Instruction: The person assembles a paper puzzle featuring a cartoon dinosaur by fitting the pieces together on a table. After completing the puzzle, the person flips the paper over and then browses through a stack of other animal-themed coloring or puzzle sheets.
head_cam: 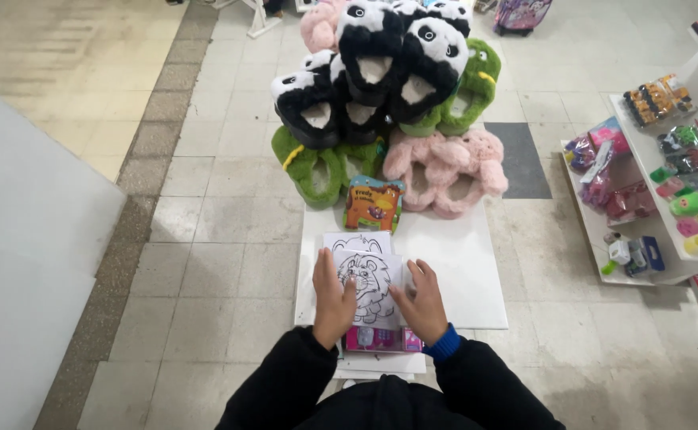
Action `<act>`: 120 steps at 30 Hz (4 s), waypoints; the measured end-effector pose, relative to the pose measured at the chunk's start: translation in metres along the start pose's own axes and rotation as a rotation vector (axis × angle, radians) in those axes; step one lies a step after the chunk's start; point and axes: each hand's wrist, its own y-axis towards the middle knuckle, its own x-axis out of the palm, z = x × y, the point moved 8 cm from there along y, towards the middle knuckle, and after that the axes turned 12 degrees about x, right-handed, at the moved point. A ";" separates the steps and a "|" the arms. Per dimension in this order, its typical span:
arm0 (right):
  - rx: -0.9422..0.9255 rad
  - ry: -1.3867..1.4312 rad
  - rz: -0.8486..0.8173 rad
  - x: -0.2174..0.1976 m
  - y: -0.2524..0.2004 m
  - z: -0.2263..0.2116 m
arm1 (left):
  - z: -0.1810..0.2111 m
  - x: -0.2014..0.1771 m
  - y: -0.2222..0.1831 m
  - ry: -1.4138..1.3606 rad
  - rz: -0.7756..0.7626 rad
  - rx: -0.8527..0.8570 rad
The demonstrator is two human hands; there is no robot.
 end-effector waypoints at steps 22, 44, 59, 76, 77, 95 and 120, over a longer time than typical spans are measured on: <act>0.435 0.448 -0.340 0.001 -0.004 0.008 | -0.027 0.017 -0.015 -0.941 -0.004 -0.643; -0.038 0.219 -0.225 -0.045 -0.013 -0.034 | 0.046 -0.017 0.054 -0.857 -0.198 -0.200; 0.111 0.114 -0.275 -0.025 -0.005 0.036 | 0.033 0.008 0.025 -0.595 -0.305 -0.193; 0.262 -0.063 -0.156 -0.059 -0.004 0.010 | -0.057 0.045 0.092 -0.042 -0.333 -0.167; 0.290 -0.124 -0.159 -0.058 -0.007 0.008 | -0.067 0.051 0.096 0.020 -0.258 -0.114; -0.118 -0.038 0.000 -0.070 -0.031 -0.051 | 0.004 0.001 0.077 -1.035 -0.173 -0.409; -0.159 0.555 -0.170 -0.078 -0.067 -0.084 | 0.072 -0.025 0.042 -1.382 -0.391 -0.555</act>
